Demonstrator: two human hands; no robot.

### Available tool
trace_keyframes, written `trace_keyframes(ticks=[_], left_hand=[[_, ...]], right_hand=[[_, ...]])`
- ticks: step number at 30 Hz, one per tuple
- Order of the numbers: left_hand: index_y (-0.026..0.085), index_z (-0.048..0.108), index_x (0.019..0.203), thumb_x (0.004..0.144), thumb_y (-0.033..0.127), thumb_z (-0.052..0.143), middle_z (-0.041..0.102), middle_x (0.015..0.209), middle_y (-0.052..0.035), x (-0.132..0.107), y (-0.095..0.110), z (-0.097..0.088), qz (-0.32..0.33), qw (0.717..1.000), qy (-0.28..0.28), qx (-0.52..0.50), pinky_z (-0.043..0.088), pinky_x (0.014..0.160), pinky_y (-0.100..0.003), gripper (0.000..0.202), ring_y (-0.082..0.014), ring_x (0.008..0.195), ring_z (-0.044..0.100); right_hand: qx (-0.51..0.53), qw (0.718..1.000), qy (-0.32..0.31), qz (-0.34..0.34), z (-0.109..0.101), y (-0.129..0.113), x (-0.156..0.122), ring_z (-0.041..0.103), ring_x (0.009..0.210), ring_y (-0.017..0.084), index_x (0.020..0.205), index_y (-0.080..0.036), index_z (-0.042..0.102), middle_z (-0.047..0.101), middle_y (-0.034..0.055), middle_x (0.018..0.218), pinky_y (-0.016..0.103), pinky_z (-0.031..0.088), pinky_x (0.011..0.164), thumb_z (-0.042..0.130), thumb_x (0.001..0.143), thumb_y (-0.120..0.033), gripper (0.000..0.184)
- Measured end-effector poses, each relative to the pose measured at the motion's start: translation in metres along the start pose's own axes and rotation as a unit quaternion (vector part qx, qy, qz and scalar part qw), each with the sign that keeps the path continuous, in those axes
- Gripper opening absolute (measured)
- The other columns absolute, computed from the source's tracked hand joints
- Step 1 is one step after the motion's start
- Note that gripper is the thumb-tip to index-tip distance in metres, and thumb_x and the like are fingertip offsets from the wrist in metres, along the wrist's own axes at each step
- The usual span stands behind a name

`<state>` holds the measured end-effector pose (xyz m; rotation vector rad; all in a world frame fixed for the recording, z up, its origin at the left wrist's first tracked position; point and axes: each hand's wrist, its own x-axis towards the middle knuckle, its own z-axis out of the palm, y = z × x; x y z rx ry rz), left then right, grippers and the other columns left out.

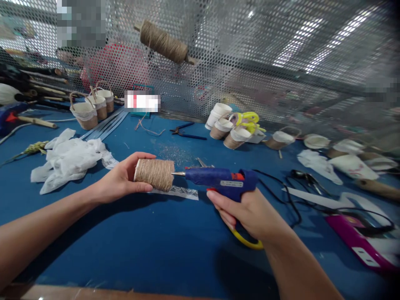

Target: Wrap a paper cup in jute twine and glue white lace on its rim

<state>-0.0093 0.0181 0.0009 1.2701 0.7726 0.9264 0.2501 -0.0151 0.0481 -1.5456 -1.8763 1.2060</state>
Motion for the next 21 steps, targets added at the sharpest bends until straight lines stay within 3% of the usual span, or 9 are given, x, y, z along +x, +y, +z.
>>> trace_keyframes(ticks=[9, 17, 21], left_hand=[[0.022, 0.043, 0.109, 0.061, 0.015, 0.072, 0.056, 0.090, 0.0003, -0.0010, -0.0015, -0.0003, -0.003, 1.000, 0.011, 0.016, 0.045, 0.072, -0.027, 0.057, -0.0139, 0.081, 0.055], [0.022, 0.045, 0.108, 0.060, 0.013, 0.072, 0.059, 0.093, -0.0009, -0.0012, 0.0006, 0.0016, -0.012, 1.000, 0.004, 0.005, 0.046, 0.074, -0.029, 0.056, -0.0159, 0.084, 0.056], [0.021, 0.046, 0.108, 0.060, 0.014, 0.073, 0.060, 0.094, -0.0017, -0.0017, 0.0011, 0.0013, -0.024, 1.000, 0.012, -0.013, 0.046, 0.074, -0.029, 0.055, -0.0161, 0.084, 0.057]], right_hand=[[-0.013, 1.000, 0.006, -0.020, -0.0014, -0.0030, 0.0010, 0.042, 0.035, 0.008, 0.040, -0.021, 0.039, 0.042, -0.0027, 0.035, 0.024, 0.038, 0.043, 0.049, 0.081, -0.047, 0.049], [0.037, 0.999, 0.011, -0.004, 0.0019, 0.0021, 0.0029, 0.043, 0.033, 0.008, 0.058, -0.018, 0.051, 0.044, -0.0047, 0.037, 0.022, 0.035, 0.037, 0.052, 0.080, -0.045, 0.035], [0.051, 0.999, -0.004, 0.000, 0.0037, 0.0017, 0.0020, 0.042, 0.033, 0.007, 0.060, -0.018, 0.050, 0.044, -0.0055, 0.036, 0.022, 0.035, 0.038, 0.052, 0.080, -0.045, 0.034]])
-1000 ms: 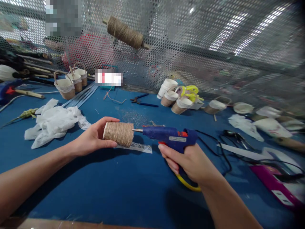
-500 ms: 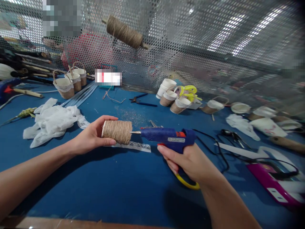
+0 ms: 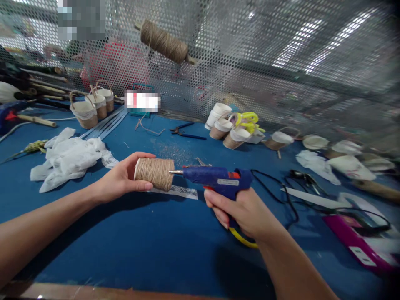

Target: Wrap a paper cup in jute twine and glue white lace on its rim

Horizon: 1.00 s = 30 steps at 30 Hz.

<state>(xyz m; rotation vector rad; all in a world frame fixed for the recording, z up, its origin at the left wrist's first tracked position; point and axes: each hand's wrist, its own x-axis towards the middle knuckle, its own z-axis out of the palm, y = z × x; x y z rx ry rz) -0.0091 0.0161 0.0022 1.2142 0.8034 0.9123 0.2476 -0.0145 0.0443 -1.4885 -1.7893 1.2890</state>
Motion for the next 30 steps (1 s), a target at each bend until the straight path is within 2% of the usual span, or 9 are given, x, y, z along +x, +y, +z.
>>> trace_keyframes(ticks=[8, 15, 24, 30], left_hand=[[0.021, 0.046, 0.108, 0.062, 0.015, 0.072, 0.061, 0.093, -0.0009, -0.0012, 0.0003, 0.0006, -0.015, 0.999, -0.002, -0.034, 0.046, 0.074, -0.025, 0.053, -0.0137, 0.082, 0.058], [0.021, 0.047, 0.106, 0.060, 0.012, 0.073, 0.061, 0.091, -0.0005, -0.0012, 0.0015, 0.0003, -0.006, 1.000, -0.005, -0.016, 0.047, 0.074, -0.026, 0.054, -0.0146, 0.083, 0.058], [0.021, 0.047, 0.106, 0.059, 0.012, 0.074, 0.060, 0.089, 0.0000, -0.0026, 0.0010, 0.0042, 0.002, 1.000, -0.027, 0.005, 0.047, 0.075, -0.030, 0.055, -0.0151, 0.081, 0.058], [0.020, 0.046, 0.108, 0.060, 0.018, 0.074, 0.062, 0.092, -0.0019, -0.0010, 0.0004, 0.0023, -0.016, 1.000, 0.002, -0.006, 0.048, 0.075, -0.029, 0.056, -0.0172, 0.085, 0.060]], right_hand=[[-0.013, 0.999, -0.030, 0.000, 0.0023, -0.0043, -0.0006, 0.041, 0.033, 0.007, 0.057, -0.018, 0.049, 0.043, -0.0060, 0.034, 0.022, 0.037, 0.041, 0.054, 0.079, -0.043, 0.033], [0.006, 1.000, 0.012, 0.004, 0.0008, -0.0044, -0.0003, 0.042, 0.032, 0.007, 0.059, -0.018, 0.051, 0.044, -0.0055, 0.036, 0.022, 0.035, 0.037, 0.055, 0.078, -0.044, 0.032], [0.009, 1.000, 0.008, -0.017, -0.0019, 0.0023, 0.0039, 0.042, 0.033, 0.007, 0.063, -0.017, 0.052, 0.043, -0.0062, 0.036, 0.021, 0.035, 0.035, 0.052, 0.080, -0.045, 0.033], [0.011, 1.000, 0.001, 0.003, 0.0006, -0.0027, -0.0006, 0.041, 0.032, 0.007, 0.061, -0.017, 0.051, 0.043, -0.0061, 0.036, 0.021, 0.036, 0.037, 0.054, 0.079, -0.045, 0.033]])
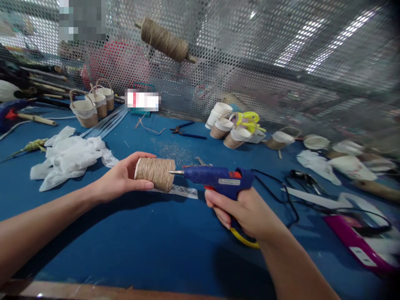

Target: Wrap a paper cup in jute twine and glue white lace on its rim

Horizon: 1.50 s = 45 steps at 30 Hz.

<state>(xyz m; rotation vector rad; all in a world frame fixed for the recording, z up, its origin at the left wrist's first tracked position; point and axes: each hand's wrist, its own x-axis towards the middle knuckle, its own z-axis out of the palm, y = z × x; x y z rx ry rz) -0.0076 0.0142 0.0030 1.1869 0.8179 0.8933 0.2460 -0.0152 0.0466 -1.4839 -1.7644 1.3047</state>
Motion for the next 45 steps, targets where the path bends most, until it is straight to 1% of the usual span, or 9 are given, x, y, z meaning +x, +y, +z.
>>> trace_keyframes(ticks=[7, 12, 18, 24, 30, 34, 37, 41, 45], left_hand=[[0.019, 0.049, 0.105, 0.062, 0.022, 0.073, 0.063, 0.096, -0.0037, 0.000, 0.002, -0.001, 0.002, 1.000, 0.016, 0.013, 0.047, 0.078, -0.030, 0.049, -0.0186, 0.088, 0.059], [0.018, 0.049, 0.104, 0.060, 0.017, 0.073, 0.062, 0.092, -0.0025, 0.000, 0.003, -0.002, 0.019, 1.000, 0.015, 0.017, 0.047, 0.075, -0.028, 0.050, -0.0165, 0.084, 0.059], [0.020, 0.047, 0.106, 0.060, 0.011, 0.073, 0.062, 0.090, -0.0012, -0.002, 0.003, 0.000, 0.022, 1.000, -0.011, 0.017, 0.047, 0.075, -0.028, 0.054, -0.0158, 0.083, 0.059], [0.021, 0.045, 0.107, 0.059, 0.011, 0.073, 0.060, 0.090, -0.0007, -0.004, 0.002, 0.003, 0.027, 0.999, -0.033, 0.021, 0.047, 0.074, -0.028, 0.056, -0.0148, 0.082, 0.058], [0.021, 0.045, 0.109, 0.060, 0.012, 0.073, 0.060, 0.091, -0.0012, -0.002, 0.000, 0.001, 0.040, 0.999, -0.019, 0.026, 0.047, 0.075, -0.030, 0.057, -0.0160, 0.083, 0.058], [0.021, 0.045, 0.108, 0.060, 0.011, 0.072, 0.060, 0.089, -0.0003, -0.001, 0.001, -0.002, 0.052, 0.998, -0.002, 0.023, 0.046, 0.074, -0.028, 0.056, -0.0149, 0.082, 0.058], [0.021, 0.045, 0.108, 0.059, 0.010, 0.072, 0.059, 0.089, 0.0004, 0.000, 0.000, -0.003, 0.073, 0.997, -0.001, 0.030, 0.046, 0.073, -0.026, 0.057, -0.0137, 0.081, 0.057], [0.021, 0.046, 0.108, 0.061, 0.011, 0.071, 0.059, 0.094, -0.0009, -0.001, -0.001, -0.003, 0.086, 0.994, -0.012, 0.063, 0.046, 0.076, -0.028, 0.055, -0.0152, 0.085, 0.057], [0.021, 0.045, 0.109, 0.062, 0.013, 0.071, 0.059, 0.097, -0.0021, -0.002, -0.001, -0.003, 0.081, 0.993, -0.015, 0.080, 0.046, 0.078, -0.031, 0.055, -0.0162, 0.086, 0.057]], right_hand=[[-0.033, 0.999, -0.029, 0.005, 0.000, -0.005, -0.002, 0.042, 0.033, 0.008, 0.058, -0.018, 0.049, 0.044, -0.0055, 0.036, 0.023, 0.039, 0.041, 0.053, 0.078, -0.046, 0.034], [-0.012, 1.000, -0.009, 0.002, 0.000, -0.003, -0.002, 0.042, 0.033, 0.007, 0.062, -0.018, 0.050, 0.044, -0.0064, 0.036, 0.022, 0.037, 0.039, 0.054, 0.078, -0.043, 0.030], [-0.012, 1.000, -0.005, -0.007, -0.004, 0.002, 0.001, 0.043, 0.033, 0.008, 0.059, -0.018, 0.052, 0.043, -0.0054, 0.036, 0.022, 0.035, 0.036, 0.053, 0.080, -0.044, 0.033], [-0.007, 1.000, 0.011, -0.019, -0.005, 0.005, 0.004, 0.043, 0.033, 0.007, 0.063, -0.018, 0.053, 0.044, -0.0059, 0.037, 0.021, 0.035, 0.037, 0.052, 0.082, -0.042, 0.031], [0.009, 1.000, 0.000, -0.003, -0.004, 0.005, 0.002, 0.042, 0.031, 0.007, 0.062, -0.017, 0.052, 0.044, -0.0061, 0.036, 0.021, 0.034, 0.035, 0.054, 0.079, -0.044, 0.032], [0.013, 1.000, -0.017, 0.002, -0.002, 0.000, -0.001, 0.041, 0.032, 0.007, 0.059, -0.018, 0.049, 0.043, -0.0061, 0.035, 0.022, 0.034, 0.036, 0.056, 0.077, -0.044, 0.032], [0.008, 1.000, -0.002, -0.006, -0.001, 0.001, 0.000, 0.040, 0.031, 0.007, 0.057, -0.019, 0.049, 0.042, -0.0059, 0.035, 0.022, 0.034, 0.035, 0.054, 0.078, -0.045, 0.035], [-0.007, 0.999, 0.035, -0.026, -0.003, 0.004, 0.001, 0.040, 0.031, 0.008, 0.056, -0.020, 0.049, 0.042, -0.0056, 0.035, 0.023, 0.035, 0.035, 0.053, 0.079, -0.046, 0.036], [-0.029, 0.999, 0.025, -0.037, -0.005, 0.005, 0.000, 0.041, 0.032, 0.008, 0.049, -0.021, 0.045, 0.041, -0.0045, 0.035, 0.023, 0.037, 0.036, 0.051, 0.080, -0.046, 0.041]])
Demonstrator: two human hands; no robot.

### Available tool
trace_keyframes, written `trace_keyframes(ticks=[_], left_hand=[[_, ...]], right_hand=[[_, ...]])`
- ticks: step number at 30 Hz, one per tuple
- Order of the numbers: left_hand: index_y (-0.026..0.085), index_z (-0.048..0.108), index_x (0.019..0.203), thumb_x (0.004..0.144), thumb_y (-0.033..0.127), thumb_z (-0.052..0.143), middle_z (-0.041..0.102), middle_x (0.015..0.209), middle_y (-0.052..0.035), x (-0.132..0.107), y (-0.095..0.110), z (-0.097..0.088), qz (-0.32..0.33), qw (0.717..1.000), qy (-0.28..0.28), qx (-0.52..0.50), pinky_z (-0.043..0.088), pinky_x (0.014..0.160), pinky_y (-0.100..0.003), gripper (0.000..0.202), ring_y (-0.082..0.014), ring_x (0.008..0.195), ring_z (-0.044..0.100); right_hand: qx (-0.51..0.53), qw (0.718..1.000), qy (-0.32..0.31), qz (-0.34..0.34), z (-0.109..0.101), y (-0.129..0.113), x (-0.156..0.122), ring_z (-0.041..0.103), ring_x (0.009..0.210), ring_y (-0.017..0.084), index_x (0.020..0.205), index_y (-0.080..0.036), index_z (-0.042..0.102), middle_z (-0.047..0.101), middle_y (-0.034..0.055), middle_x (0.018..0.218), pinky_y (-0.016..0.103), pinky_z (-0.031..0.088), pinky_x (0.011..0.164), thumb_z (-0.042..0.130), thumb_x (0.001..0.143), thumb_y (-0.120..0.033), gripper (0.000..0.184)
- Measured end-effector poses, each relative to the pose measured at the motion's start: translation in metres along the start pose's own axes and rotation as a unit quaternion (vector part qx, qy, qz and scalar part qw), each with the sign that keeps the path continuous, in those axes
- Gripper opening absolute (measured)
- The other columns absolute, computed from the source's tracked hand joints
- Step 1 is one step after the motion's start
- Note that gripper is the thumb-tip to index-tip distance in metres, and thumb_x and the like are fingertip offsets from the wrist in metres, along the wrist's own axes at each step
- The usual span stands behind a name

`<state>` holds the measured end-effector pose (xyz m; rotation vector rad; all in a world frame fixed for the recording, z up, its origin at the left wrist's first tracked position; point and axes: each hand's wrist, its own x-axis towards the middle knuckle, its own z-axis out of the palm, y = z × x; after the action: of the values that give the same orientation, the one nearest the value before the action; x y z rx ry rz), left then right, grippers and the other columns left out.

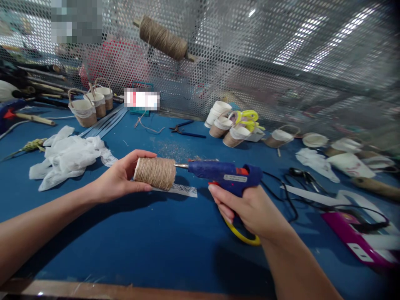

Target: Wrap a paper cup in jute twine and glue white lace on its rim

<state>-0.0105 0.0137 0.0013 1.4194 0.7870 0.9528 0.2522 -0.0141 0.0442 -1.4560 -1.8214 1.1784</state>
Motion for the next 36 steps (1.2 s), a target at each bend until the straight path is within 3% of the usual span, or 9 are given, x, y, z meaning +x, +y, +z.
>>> trace_keyframes(ticks=[5, 17, 26, 36], left_hand=[[0.020, 0.045, 0.110, 0.062, 0.014, 0.071, 0.058, 0.099, -0.0031, 0.0005, -0.0006, -0.0011, 0.011, 1.000, 0.003, 0.005, 0.046, 0.079, -0.031, 0.055, -0.0167, 0.088, 0.057], [0.020, 0.045, 0.109, 0.062, 0.013, 0.072, 0.057, 0.089, -0.0006, 0.0016, -0.0010, -0.0023, 0.017, 1.000, 0.016, -0.006, 0.047, 0.071, -0.026, 0.055, -0.0133, 0.079, 0.056], [0.021, 0.046, 0.107, 0.060, 0.009, 0.072, 0.060, 0.094, -0.0016, 0.0000, 0.0019, 0.0018, -0.011, 0.999, -0.002, -0.043, 0.047, 0.076, -0.029, 0.055, -0.0157, 0.085, 0.058], [0.020, 0.047, 0.107, 0.059, 0.015, 0.074, 0.061, 0.091, -0.0014, 0.0006, 0.0038, 0.0012, -0.038, 0.997, 0.030, -0.058, 0.048, 0.072, -0.028, 0.056, -0.0159, 0.082, 0.059]], right_hand=[[-0.031, 1.000, -0.005, -0.004, -0.0005, -0.0026, -0.0008, 0.042, 0.033, 0.008, 0.039, -0.021, 0.038, 0.041, -0.0025, 0.034, 0.023, 0.039, 0.039, 0.049, 0.082, -0.046, 0.050], [-0.045, 0.999, -0.014, 0.009, -0.0015, -0.0063, -0.0032, 0.043, 0.032, 0.008, 0.038, -0.021, 0.038, 0.043, -0.0018, 0.034, 0.024, 0.039, 0.041, 0.051, 0.080, -0.048, 0.052], [0.019, 1.000, -0.012, 0.011, 0.0002, 0.0027, 0.0020, 0.042, 0.032, 0.008, 0.057, -0.019, 0.052, 0.043, -0.0051, 0.036, 0.022, 0.036, 0.035, 0.053, 0.080, -0.047, 0.036], [0.028, 0.999, -0.029, 0.024, 0.0043, -0.0067, -0.0027, 0.041, 0.032, 0.007, 0.058, -0.019, 0.048, 0.043, -0.0062, 0.035, 0.022, 0.035, 0.037, 0.055, 0.078, -0.045, 0.033]])
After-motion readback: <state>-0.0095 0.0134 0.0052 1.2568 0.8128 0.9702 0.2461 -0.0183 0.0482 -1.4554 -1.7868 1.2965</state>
